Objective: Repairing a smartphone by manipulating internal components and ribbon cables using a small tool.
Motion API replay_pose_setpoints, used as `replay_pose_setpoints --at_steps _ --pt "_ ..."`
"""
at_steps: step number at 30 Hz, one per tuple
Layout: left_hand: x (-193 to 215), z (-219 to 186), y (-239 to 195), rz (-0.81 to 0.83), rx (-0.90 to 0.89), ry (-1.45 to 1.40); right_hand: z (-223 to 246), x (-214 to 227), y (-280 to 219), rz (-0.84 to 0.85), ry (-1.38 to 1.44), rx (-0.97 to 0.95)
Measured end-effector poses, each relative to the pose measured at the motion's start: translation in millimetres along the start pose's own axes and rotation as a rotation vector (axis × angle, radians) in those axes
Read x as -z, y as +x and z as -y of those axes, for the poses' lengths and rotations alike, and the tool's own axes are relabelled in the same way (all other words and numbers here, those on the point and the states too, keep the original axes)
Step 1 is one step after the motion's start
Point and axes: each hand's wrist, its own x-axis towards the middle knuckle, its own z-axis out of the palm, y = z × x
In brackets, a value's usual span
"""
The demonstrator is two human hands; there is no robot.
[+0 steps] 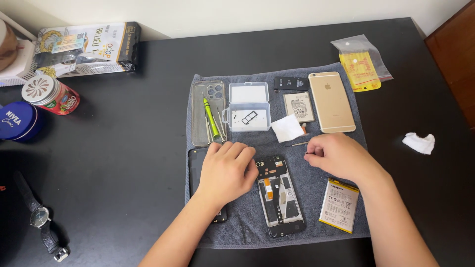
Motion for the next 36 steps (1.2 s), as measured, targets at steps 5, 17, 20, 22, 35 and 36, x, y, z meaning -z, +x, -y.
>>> replay_pose_setpoints --at_steps 5,17,20,22,35,36 --pt "8 11 4 0.004 0.101 0.036 -3 -1 2 0.048 0.057 -0.004" --pt "-23 59 81 0.380 0.176 0.150 -20 -9 17 0.088 0.100 -0.013" --pt "-40 62 97 0.451 0.094 0.191 -23 -8 21 0.079 0.093 0.003" --pt "-45 61 104 0.507 0.049 0.193 -25 -10 20 0.088 0.100 -0.011" --pt "-46 56 108 0.399 -0.201 0.259 -23 -12 18 0.065 0.100 -0.009" --pt "-44 55 110 0.422 -0.205 0.252 -20 -9 17 0.063 0.133 -0.016"
